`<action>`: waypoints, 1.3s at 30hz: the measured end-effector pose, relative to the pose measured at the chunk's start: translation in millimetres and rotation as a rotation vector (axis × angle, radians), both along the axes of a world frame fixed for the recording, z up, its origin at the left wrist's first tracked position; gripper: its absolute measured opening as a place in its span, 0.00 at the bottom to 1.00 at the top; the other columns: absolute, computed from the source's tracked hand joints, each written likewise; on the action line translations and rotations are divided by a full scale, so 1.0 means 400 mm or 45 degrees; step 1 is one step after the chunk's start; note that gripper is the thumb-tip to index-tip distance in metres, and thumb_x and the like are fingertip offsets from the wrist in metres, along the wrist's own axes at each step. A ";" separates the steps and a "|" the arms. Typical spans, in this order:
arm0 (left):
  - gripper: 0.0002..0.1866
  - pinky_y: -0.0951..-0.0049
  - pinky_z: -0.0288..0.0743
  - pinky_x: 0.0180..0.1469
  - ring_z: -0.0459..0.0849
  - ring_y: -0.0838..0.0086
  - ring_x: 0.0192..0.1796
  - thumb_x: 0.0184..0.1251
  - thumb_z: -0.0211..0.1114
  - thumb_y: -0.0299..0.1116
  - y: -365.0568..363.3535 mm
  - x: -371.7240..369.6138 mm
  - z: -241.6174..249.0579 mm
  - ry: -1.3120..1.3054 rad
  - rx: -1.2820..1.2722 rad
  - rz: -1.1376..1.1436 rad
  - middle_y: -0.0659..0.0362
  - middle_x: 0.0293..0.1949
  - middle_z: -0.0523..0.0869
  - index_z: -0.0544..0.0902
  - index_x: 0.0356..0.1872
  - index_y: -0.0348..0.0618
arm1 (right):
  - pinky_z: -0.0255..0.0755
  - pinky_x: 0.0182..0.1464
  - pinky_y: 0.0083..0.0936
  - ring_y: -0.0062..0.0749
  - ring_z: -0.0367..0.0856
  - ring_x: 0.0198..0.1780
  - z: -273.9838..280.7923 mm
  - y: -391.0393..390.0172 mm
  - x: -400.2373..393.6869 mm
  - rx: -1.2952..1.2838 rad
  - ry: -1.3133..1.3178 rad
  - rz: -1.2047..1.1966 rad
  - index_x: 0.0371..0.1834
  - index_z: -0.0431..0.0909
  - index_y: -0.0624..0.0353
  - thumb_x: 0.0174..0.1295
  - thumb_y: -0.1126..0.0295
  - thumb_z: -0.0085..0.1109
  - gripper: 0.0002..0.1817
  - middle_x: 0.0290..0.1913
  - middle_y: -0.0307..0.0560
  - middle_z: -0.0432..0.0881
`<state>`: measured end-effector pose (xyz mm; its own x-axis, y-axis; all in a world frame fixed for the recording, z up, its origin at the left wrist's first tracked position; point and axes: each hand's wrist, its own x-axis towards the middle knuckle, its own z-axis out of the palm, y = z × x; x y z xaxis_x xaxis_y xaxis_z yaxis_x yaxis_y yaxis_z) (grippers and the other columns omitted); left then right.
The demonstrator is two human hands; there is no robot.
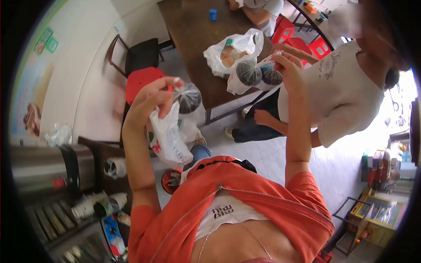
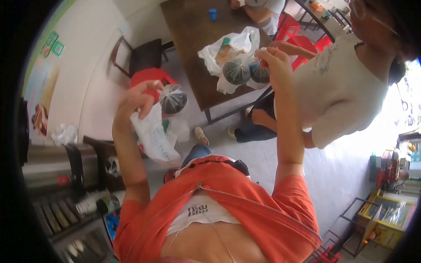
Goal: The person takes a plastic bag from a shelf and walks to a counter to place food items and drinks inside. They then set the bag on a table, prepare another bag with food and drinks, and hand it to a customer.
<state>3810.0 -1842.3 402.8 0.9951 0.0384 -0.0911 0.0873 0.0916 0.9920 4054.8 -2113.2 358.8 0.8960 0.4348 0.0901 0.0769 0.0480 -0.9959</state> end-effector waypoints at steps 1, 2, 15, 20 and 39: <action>0.23 0.86 0.56 0.22 0.65 0.86 0.17 0.56 0.51 0.35 0.019 0.067 0.037 -0.094 0.048 -0.049 0.67 0.13 0.69 0.68 0.50 0.28 | 0.58 0.28 0.12 0.14 0.66 0.24 0.037 0.016 0.034 0.014 -0.011 -0.010 0.22 0.77 0.60 0.51 0.66 0.58 0.08 0.21 0.33 0.73; 0.23 0.86 0.56 0.22 0.65 0.86 0.17 0.56 0.51 0.35 0.044 0.129 0.070 -0.105 0.044 -0.071 0.67 0.13 0.69 0.68 0.50 0.28 | 0.59 0.29 0.12 0.15 0.66 0.24 0.075 0.031 0.063 0.024 -0.019 -0.015 0.23 0.77 0.61 0.51 0.67 0.57 0.08 0.21 0.34 0.73; 0.21 0.87 0.55 0.17 0.60 0.88 0.14 0.55 0.57 0.32 0.177 0.892 0.071 0.086 -0.615 -0.568 0.72 0.12 0.60 0.68 0.49 0.33 | 0.58 0.24 0.16 0.18 0.66 0.21 0.176 0.121 0.553 0.201 0.027 -0.462 0.23 0.79 0.66 0.48 0.73 0.57 0.06 0.20 0.38 0.73; 0.20 0.82 0.61 0.21 0.65 0.85 0.17 0.56 0.54 0.30 0.118 1.112 -0.063 0.121 -0.769 -0.512 0.72 0.16 0.66 0.63 0.50 0.39 | 0.63 0.23 0.21 0.23 0.68 0.17 0.063 0.115 0.716 0.159 0.096 -0.403 0.20 0.76 0.65 0.46 0.76 0.61 0.05 0.18 0.42 0.73; 0.05 0.84 0.65 0.27 0.66 0.84 0.17 0.54 0.52 0.29 -0.090 1.327 -0.433 0.520 -0.892 -0.456 0.70 0.15 0.67 0.67 0.31 0.47 | 0.69 0.39 0.39 0.30 0.68 0.28 -0.334 0.148 0.869 0.481 1.040 -0.902 0.29 0.71 0.63 0.48 0.81 0.50 0.05 0.25 0.45 0.68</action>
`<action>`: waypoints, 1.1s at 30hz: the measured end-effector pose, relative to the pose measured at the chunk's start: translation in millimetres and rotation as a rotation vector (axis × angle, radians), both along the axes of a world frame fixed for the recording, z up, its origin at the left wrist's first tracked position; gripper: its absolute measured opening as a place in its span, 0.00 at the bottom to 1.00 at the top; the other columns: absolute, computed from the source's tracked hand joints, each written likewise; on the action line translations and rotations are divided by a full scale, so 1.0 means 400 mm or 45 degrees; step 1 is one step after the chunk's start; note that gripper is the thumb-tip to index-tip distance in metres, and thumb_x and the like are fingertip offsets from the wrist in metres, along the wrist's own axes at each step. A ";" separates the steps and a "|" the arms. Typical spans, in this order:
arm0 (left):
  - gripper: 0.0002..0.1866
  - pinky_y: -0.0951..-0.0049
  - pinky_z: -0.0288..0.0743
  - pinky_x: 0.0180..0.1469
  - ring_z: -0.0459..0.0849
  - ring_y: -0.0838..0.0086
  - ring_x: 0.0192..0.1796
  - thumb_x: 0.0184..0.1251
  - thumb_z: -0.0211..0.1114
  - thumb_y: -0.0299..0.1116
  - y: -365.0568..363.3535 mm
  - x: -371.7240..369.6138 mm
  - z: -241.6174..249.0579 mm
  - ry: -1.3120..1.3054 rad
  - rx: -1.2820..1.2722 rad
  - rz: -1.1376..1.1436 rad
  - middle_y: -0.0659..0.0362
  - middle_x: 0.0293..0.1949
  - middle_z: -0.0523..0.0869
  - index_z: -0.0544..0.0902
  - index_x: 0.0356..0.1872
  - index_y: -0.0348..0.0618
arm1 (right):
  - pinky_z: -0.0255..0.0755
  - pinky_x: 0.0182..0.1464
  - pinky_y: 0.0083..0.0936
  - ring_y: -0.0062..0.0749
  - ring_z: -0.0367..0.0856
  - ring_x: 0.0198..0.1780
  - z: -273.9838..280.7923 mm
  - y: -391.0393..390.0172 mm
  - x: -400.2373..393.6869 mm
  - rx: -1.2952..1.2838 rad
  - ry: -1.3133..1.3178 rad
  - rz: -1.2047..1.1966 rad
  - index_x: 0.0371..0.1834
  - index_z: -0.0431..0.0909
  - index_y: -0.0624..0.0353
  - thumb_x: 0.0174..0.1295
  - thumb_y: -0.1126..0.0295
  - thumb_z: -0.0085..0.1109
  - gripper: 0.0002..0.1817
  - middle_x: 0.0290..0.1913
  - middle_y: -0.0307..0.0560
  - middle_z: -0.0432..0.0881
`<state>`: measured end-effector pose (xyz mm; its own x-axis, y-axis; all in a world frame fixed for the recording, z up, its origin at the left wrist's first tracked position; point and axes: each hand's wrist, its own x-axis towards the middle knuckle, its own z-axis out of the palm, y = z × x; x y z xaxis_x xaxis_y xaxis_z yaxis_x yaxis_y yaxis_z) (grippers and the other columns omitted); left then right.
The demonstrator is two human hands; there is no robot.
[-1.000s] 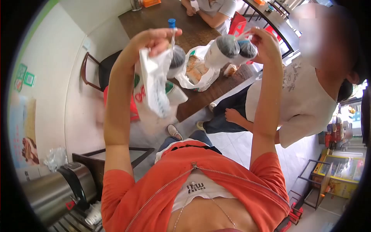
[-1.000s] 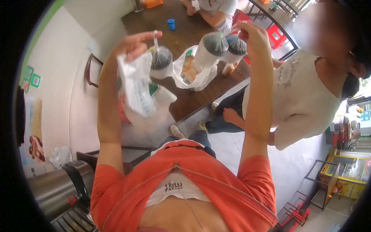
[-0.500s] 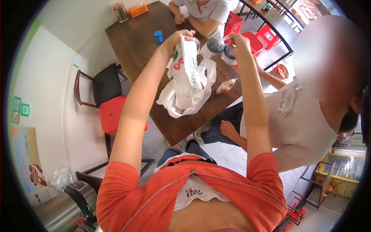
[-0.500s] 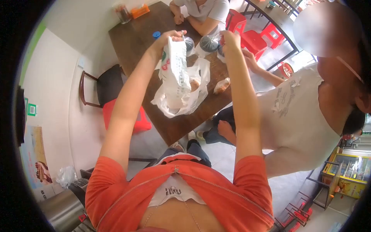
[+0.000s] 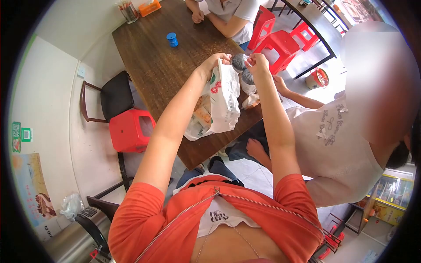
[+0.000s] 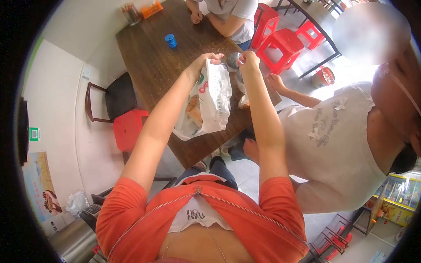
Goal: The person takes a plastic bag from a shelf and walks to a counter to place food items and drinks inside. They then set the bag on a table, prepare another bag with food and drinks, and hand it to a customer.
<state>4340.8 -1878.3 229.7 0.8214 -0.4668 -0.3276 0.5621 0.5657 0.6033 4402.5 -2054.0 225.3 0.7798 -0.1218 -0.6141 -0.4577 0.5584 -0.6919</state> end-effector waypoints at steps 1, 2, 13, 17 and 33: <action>0.12 0.82 0.63 0.19 0.66 0.84 0.17 0.52 0.53 0.27 0.004 0.005 -0.012 0.017 -0.077 -0.034 0.69 0.16 0.68 0.65 0.38 0.46 | 0.69 0.39 0.39 0.30 0.68 0.28 -0.006 -0.003 -0.003 0.001 0.004 0.001 0.29 0.71 0.63 0.48 0.81 0.50 0.05 0.25 0.45 0.68; 0.12 0.82 0.63 0.19 0.66 0.84 0.17 0.52 0.53 0.27 0.005 -0.001 -0.002 0.020 -0.077 -0.032 0.69 0.16 0.68 0.65 0.38 0.46 | 0.69 0.40 0.39 0.30 0.68 0.28 -0.013 -0.005 -0.004 0.049 0.024 -0.019 0.29 0.71 0.63 0.48 0.81 0.50 0.05 0.25 0.44 0.67; 0.14 0.83 0.65 0.25 0.67 0.84 0.19 0.54 0.51 0.27 0.048 -0.045 0.020 0.013 -0.050 -0.024 0.70 0.17 0.67 0.64 0.42 0.42 | 0.69 0.39 0.40 0.35 0.71 0.29 -0.038 -0.036 -0.028 0.148 -0.090 0.122 0.32 0.71 0.63 0.49 0.76 0.51 0.07 0.28 0.46 0.69; 0.14 0.84 0.64 0.24 0.68 0.85 0.20 0.53 0.52 0.29 0.074 -0.055 -0.004 0.001 0.042 -0.059 0.69 0.18 0.70 0.67 0.43 0.41 | 0.69 0.37 0.36 0.35 0.73 0.31 -0.031 -0.076 -0.067 -0.141 -0.149 0.302 0.29 0.72 0.62 0.49 0.71 0.51 0.06 0.26 0.45 0.72; 0.16 0.82 0.66 0.34 0.73 0.85 0.29 0.61 0.54 0.36 0.198 -0.717 0.359 -0.592 0.894 0.933 0.65 0.23 0.77 0.76 0.47 0.39 | 0.66 0.49 0.24 0.28 0.73 0.45 0.302 0.185 -0.440 -0.647 -1.430 1.139 0.49 0.72 0.67 0.62 0.59 0.51 0.21 0.42 0.46 0.77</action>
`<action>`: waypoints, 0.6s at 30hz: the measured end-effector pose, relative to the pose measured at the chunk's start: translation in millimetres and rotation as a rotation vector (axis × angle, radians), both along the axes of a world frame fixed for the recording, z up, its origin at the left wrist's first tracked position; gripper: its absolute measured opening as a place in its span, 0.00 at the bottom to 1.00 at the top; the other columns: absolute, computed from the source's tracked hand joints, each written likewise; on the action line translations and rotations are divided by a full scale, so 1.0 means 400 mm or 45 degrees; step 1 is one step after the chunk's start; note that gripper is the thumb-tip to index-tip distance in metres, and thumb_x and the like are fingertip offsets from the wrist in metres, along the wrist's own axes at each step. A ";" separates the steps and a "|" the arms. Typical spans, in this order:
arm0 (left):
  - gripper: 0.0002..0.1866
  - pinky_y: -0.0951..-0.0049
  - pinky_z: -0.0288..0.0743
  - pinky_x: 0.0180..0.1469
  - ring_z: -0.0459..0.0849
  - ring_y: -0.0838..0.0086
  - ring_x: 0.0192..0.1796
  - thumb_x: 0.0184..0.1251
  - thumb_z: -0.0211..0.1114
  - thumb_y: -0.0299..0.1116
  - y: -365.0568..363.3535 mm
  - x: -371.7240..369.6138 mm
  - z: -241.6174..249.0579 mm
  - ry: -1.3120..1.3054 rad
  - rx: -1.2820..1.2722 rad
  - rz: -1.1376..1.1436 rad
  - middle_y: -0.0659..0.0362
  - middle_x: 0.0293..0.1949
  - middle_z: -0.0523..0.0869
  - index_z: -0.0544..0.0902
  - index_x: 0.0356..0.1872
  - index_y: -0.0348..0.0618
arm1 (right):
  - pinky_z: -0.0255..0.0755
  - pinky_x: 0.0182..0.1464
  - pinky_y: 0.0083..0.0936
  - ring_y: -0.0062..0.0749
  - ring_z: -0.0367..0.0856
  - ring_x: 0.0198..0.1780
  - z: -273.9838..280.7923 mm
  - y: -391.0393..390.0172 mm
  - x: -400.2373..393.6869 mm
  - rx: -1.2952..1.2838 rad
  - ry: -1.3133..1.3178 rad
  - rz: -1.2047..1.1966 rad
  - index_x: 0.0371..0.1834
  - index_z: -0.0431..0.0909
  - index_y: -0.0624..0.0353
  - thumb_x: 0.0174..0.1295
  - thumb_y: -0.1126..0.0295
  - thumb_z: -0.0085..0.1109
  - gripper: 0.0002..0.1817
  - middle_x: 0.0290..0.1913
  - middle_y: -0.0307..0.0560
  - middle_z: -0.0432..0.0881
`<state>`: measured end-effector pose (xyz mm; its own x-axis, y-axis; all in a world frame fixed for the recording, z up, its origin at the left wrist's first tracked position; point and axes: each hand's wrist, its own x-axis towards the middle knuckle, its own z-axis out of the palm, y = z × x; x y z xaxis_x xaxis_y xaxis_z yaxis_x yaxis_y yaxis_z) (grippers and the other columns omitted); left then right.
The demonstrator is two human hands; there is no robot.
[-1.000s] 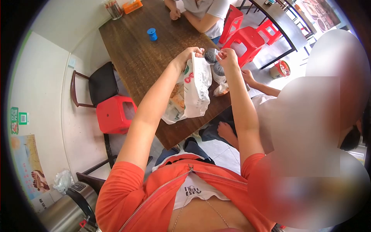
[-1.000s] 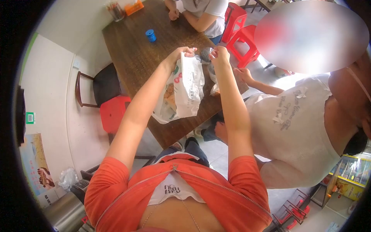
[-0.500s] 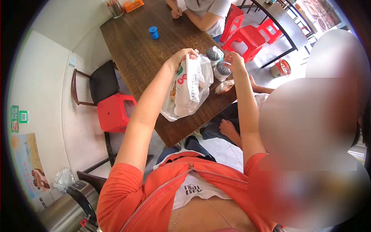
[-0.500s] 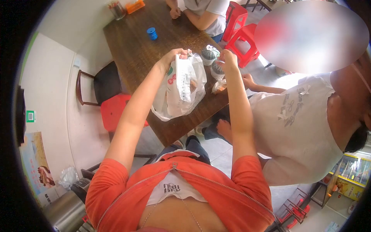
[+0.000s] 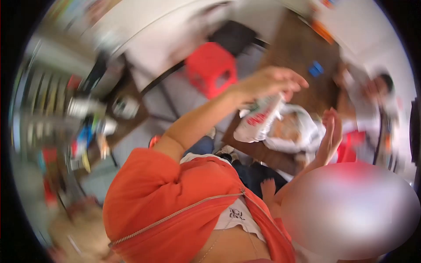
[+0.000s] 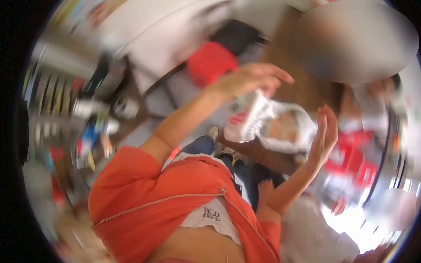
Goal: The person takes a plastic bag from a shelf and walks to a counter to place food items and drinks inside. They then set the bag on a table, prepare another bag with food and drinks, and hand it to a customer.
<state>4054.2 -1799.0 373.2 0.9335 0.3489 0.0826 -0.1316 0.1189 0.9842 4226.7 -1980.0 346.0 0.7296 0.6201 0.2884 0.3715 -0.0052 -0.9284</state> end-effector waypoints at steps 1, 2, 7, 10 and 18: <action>0.15 0.82 0.67 0.33 0.74 0.84 0.30 0.60 0.56 0.34 -0.013 -0.058 0.002 -0.010 -0.073 0.131 0.65 0.25 0.77 0.76 0.48 0.41 | 0.66 0.50 0.24 0.28 0.73 0.45 0.008 0.058 -0.051 -0.023 -0.056 0.308 0.51 0.71 0.67 0.62 0.56 0.50 0.24 0.43 0.47 0.77; 0.16 0.83 0.66 0.33 0.74 0.83 0.30 0.60 0.56 0.36 -0.018 -0.111 -0.008 -0.022 -0.067 0.218 0.65 0.26 0.77 0.76 0.48 0.41 | 0.65 0.51 0.25 0.29 0.73 0.46 0.020 0.107 -0.117 -0.062 -0.072 0.537 0.52 0.70 0.68 0.62 0.55 0.49 0.25 0.43 0.48 0.76; 0.16 0.82 0.67 0.33 0.74 0.84 0.31 0.62 0.56 0.37 -0.122 -0.366 -0.050 -0.058 -0.078 0.782 0.63 0.30 0.77 0.75 0.47 0.40 | 0.63 0.52 0.26 0.30 0.71 0.48 -0.037 0.195 -0.382 -0.069 0.129 1.268 0.52 0.68 0.68 0.60 0.56 0.52 0.26 0.44 0.48 0.75; 0.13 0.83 0.65 0.25 0.72 0.87 0.28 0.62 0.57 0.35 -0.179 -0.506 -0.106 -0.042 -0.053 1.050 0.63 0.30 0.77 0.75 0.45 0.43 | 0.63 0.41 0.18 0.20 0.69 0.37 -0.060 0.174 -0.526 -0.233 0.233 1.449 0.40 0.74 0.66 0.59 0.64 0.55 0.15 0.35 0.39 0.75; 0.11 0.82 0.68 0.27 0.74 0.87 0.27 0.61 0.58 0.35 -0.417 -1.047 -0.200 0.305 0.340 1.470 0.65 0.28 0.77 0.77 0.40 0.41 | 0.63 0.36 0.17 0.19 0.69 0.30 -0.115 0.102 -1.021 -0.248 0.063 1.948 0.31 0.76 0.65 0.53 0.71 0.58 0.08 0.26 0.37 0.75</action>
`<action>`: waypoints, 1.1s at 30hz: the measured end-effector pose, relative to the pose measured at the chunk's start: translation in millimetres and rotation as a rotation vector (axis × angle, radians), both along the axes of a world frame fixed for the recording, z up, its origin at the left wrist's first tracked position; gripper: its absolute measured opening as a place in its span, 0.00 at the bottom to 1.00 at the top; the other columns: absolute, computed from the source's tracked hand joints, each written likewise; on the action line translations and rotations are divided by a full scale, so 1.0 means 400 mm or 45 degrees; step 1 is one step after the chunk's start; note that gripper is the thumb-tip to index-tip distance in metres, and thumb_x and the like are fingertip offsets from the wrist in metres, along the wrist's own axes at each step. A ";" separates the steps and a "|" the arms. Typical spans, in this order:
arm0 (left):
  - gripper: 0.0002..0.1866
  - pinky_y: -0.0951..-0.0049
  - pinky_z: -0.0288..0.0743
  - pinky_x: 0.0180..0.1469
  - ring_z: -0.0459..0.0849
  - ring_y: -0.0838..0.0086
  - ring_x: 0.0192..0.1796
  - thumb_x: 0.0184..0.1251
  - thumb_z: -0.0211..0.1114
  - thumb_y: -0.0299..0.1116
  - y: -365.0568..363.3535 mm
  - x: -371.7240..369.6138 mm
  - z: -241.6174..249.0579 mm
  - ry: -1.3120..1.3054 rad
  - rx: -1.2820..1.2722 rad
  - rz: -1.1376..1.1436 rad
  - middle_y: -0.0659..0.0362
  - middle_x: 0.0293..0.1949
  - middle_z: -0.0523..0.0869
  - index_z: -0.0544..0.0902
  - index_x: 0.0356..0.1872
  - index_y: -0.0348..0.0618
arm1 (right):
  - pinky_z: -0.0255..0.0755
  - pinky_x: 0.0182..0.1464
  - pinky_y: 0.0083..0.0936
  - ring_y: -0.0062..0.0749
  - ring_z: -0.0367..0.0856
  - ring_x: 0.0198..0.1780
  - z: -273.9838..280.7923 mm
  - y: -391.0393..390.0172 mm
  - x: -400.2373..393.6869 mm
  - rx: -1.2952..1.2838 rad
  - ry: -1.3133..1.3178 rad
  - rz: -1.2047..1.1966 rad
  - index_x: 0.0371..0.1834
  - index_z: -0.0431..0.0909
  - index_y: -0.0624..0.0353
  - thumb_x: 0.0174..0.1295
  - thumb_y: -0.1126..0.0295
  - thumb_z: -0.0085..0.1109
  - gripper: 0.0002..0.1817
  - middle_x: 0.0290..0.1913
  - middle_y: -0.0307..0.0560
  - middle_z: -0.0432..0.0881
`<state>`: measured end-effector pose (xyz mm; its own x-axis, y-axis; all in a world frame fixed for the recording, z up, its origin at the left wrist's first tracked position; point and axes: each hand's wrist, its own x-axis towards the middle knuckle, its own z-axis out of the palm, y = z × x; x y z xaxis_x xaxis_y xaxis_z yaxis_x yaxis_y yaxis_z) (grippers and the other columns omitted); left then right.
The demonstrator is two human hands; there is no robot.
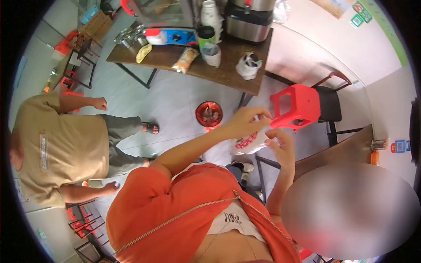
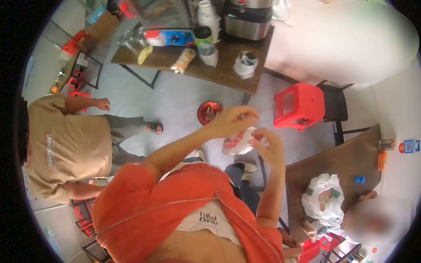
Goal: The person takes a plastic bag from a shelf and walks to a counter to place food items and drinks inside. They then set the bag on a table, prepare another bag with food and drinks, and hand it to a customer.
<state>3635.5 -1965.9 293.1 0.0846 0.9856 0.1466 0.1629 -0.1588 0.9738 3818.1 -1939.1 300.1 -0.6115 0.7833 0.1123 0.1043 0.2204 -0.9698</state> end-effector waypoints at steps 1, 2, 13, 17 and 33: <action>0.11 0.82 0.69 0.29 0.75 0.86 0.28 0.61 0.58 0.35 -0.044 -0.068 -0.004 -0.032 -0.122 0.071 0.64 0.29 0.78 0.77 0.41 0.40 | 0.64 0.35 0.19 0.20 0.69 0.30 0.004 -0.027 -0.065 0.014 -0.071 0.104 0.32 0.76 0.65 0.52 0.71 0.60 0.09 0.26 0.40 0.76; 0.11 0.81 0.70 0.31 0.76 0.85 0.30 0.60 0.58 0.34 -0.090 -0.132 -0.008 -0.069 -0.239 0.140 0.64 0.30 0.78 0.77 0.41 0.40 | 0.64 0.34 0.20 0.21 0.70 0.29 0.008 -0.054 -0.125 0.031 -0.146 0.208 0.33 0.77 0.65 0.51 0.70 0.61 0.10 0.27 0.42 0.78; 0.17 0.79 0.71 0.33 0.77 0.80 0.30 0.51 0.66 0.37 -0.427 -0.483 -0.045 0.208 -0.412 0.334 0.60 0.28 0.80 0.79 0.40 0.38 | 0.67 0.30 0.24 0.31 0.74 0.26 -0.012 -0.133 -0.489 0.169 -0.326 0.554 0.31 0.78 0.63 0.51 0.67 0.60 0.10 0.26 0.48 0.78; 0.17 0.72 0.72 0.38 0.82 0.69 0.35 0.52 0.65 0.42 -0.443 -0.501 -0.032 0.432 -0.695 0.322 0.53 0.31 0.83 0.79 0.38 0.40 | 0.67 0.30 0.23 0.28 0.74 0.26 -0.033 -0.100 -0.498 0.197 -0.358 0.528 0.30 0.78 0.64 0.52 0.68 0.60 0.09 0.25 0.47 0.78; 0.10 0.69 0.71 0.36 0.79 0.59 0.32 0.54 0.61 0.35 -0.266 -0.475 -0.067 0.640 -0.434 0.233 0.51 0.29 0.80 0.79 0.33 0.39 | 0.65 0.46 0.30 0.41 0.74 0.34 -0.074 -0.006 -0.486 0.564 -0.215 0.344 0.37 0.77 0.58 0.49 0.59 0.61 0.16 0.34 0.47 0.77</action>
